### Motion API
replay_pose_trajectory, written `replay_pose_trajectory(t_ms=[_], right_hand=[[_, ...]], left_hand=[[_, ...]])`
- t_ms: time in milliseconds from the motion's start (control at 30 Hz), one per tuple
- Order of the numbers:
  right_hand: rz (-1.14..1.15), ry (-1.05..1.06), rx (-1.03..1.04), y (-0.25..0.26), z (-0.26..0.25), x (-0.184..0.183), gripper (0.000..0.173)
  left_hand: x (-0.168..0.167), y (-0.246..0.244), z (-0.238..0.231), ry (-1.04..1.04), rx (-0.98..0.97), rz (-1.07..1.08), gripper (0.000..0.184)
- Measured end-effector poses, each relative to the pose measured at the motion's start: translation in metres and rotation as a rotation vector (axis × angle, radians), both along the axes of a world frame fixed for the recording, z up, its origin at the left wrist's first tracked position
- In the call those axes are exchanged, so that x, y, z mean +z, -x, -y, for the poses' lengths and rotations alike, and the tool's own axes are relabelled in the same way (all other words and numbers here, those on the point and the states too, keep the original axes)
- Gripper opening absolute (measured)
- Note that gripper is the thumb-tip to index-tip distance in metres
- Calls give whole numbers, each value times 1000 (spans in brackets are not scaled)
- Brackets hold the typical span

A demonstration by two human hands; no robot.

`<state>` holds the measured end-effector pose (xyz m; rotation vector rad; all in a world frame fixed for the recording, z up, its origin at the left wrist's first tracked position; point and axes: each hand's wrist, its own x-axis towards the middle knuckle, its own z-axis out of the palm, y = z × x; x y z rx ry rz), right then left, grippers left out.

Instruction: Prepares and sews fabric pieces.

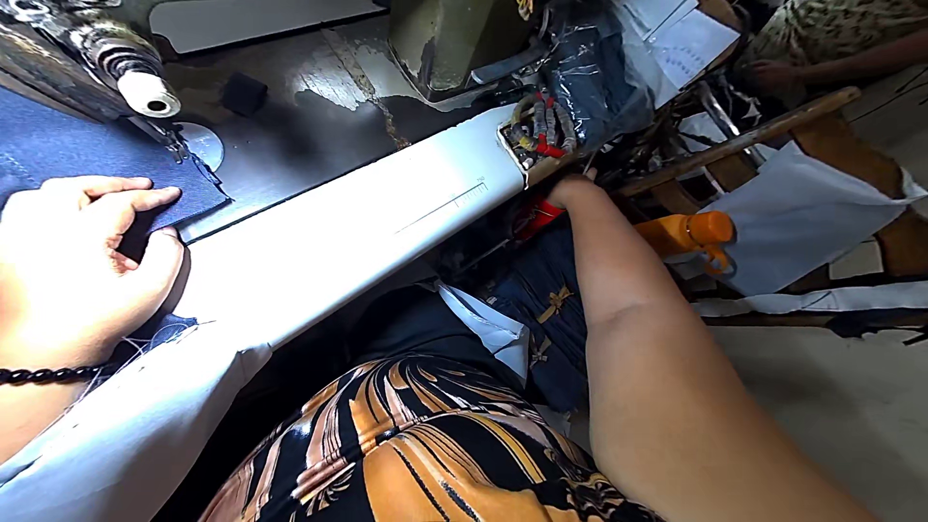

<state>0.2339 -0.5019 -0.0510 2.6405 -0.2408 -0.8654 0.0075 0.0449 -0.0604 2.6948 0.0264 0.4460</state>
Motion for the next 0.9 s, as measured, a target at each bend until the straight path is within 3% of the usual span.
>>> replay_pose_trajectory(t_ms=[267, 367, 567, 800, 900], right_hand=[[-10, -19, 50, 1, 8, -1, 42], [-39, -33, 42, 9, 2, 15, 38], [124, -147, 45, 2, 24, 5, 44], [76, -117, -6, 5, 15, 9, 39], [85, -116, -34, 5, 10, 15, 38]], left_hand=[[-11, -1, -7, 10, 5, 22, 55], [-12, -1, -8, 6, -2, 17, 56], [-7, 0, -1, 37, 0, 21, 56], [-11, 1, -3, 51, 10, 23, 53], [2, 2, 9, 70, 21, -4, 54]])
